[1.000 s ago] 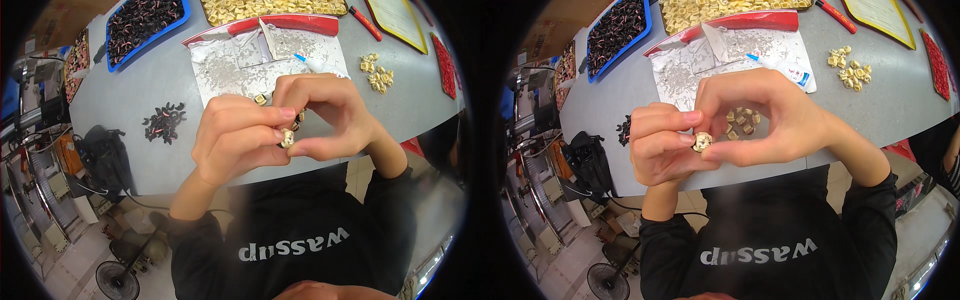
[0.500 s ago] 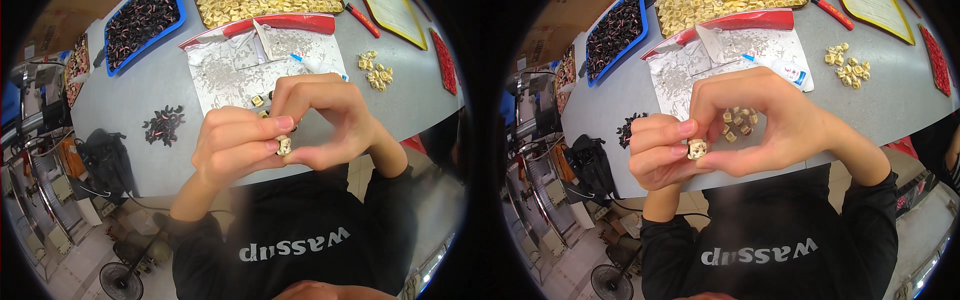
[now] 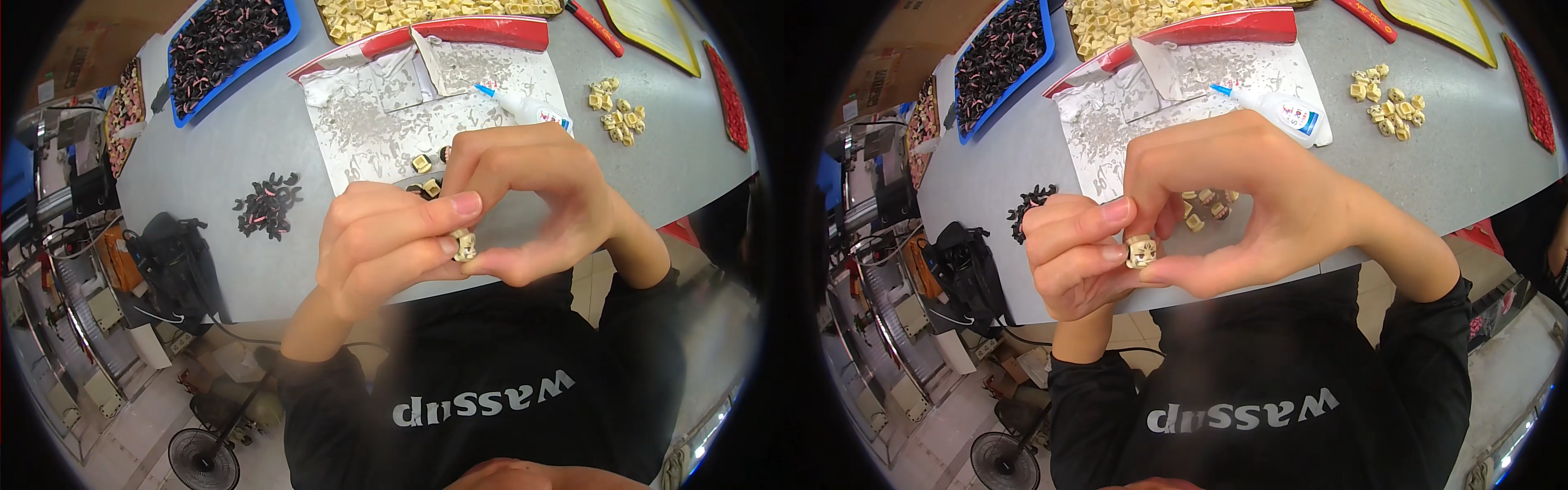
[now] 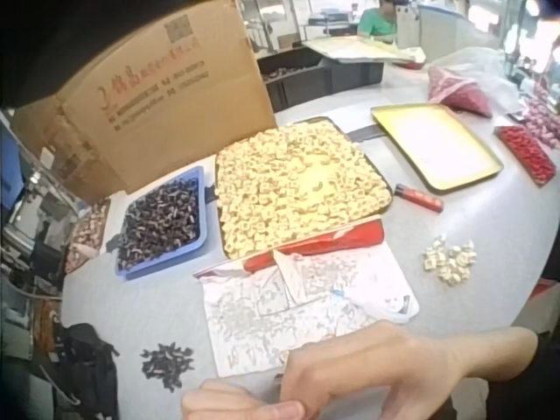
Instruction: The person assembles electronic components by applying glue from a bottle to the base of the components and then attaching small plastic parts by hand.
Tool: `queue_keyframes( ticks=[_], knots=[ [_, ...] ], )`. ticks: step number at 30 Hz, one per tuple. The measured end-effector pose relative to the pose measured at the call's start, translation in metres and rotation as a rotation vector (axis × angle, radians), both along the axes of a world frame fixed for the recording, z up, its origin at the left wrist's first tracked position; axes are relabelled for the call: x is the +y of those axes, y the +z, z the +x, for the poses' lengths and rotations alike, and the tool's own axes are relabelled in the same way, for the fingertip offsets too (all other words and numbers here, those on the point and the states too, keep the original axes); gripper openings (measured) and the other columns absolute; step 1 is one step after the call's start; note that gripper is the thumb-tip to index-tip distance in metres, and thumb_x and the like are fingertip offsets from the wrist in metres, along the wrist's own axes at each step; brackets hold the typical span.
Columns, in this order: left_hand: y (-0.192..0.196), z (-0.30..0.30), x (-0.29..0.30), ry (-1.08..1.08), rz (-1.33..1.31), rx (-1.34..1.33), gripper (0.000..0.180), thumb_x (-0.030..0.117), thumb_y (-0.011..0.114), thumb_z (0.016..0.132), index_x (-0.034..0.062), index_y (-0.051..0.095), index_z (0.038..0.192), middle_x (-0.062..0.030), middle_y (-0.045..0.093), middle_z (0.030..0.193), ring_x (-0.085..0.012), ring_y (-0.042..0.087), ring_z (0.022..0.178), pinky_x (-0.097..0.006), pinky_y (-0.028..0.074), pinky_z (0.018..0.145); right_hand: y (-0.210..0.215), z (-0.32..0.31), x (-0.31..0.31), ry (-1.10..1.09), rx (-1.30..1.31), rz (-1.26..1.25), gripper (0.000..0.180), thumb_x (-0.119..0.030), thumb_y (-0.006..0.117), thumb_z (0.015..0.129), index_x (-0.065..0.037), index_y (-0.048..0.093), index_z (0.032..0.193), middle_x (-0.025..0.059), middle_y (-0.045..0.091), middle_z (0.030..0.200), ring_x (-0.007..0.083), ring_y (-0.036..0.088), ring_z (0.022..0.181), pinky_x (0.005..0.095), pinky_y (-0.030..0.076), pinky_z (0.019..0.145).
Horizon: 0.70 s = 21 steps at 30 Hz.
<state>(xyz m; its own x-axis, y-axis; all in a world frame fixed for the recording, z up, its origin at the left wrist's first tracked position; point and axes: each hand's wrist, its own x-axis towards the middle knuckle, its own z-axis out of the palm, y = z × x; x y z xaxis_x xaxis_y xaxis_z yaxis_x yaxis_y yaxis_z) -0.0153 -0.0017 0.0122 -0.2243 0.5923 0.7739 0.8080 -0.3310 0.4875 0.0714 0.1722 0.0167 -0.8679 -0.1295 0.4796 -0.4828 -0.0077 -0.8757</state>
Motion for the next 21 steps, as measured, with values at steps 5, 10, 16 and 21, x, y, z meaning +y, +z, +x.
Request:
queue_keyframes(
  ticks=[5,10,16,21],
  knots=[
    [-0.002,0.001,-0.002,0.0,-0.005,0.022,0.035,0.005,0.079,0.066,0.0032,0.056,0.092,-0.0142,0.064,0.109,-0.0186,0.058,0.076,-0.027,0.05,0.06,-0.001,0.0,0.0,0.011,-0.008,0.005,0.022,-0.003,0.076,0.064,0.002,0.06,0.079,0.0134,0.062,0.08,0.0213,0.059,0.068,0.0277,0.047,0.059],
    [-0.003,0.001,-0.001,-0.007,0.002,0.027,0.035,0.003,0.079,0.066,0.0023,0.055,0.092,-0.0147,0.063,0.109,-0.0189,0.058,0.078,-0.027,0.051,0.061,-0.001,0.0,0.0,0.006,-0.017,0.013,0.022,-0.001,0.076,0.064,0.002,0.06,0.079,0.0131,0.062,0.08,0.021,0.059,0.068,0.0276,0.047,0.059],
    [-0.005,0.0,0.001,-0.009,0.041,0.0,0.038,0.009,0.081,0.065,0.004,0.054,0.092,-0.0136,0.065,0.104,-0.0178,0.058,0.076,-0.025,0.051,0.059,-0.002,-0.001,-0.001,0.01,0.017,-0.001,0.023,0.0,0.075,0.064,0.002,0.06,0.08,0.0134,0.062,0.081,0.0207,0.059,0.068,0.0273,0.047,0.059],
    [-0.011,0.001,0.004,-0.029,0.078,-0.086,0.043,0.014,0.083,0.065,0.0057,0.053,0.094,-0.0141,0.066,0.104,-0.0179,0.058,0.076,-0.025,0.051,0.058,-0.002,-0.001,-0.002,0.02,-0.012,-0.043,0.023,-0.001,0.077,0.065,0.002,0.06,0.081,0.0129,0.061,0.082,0.0197,0.058,0.069,0.0268,0.045,0.061]
  ],
)
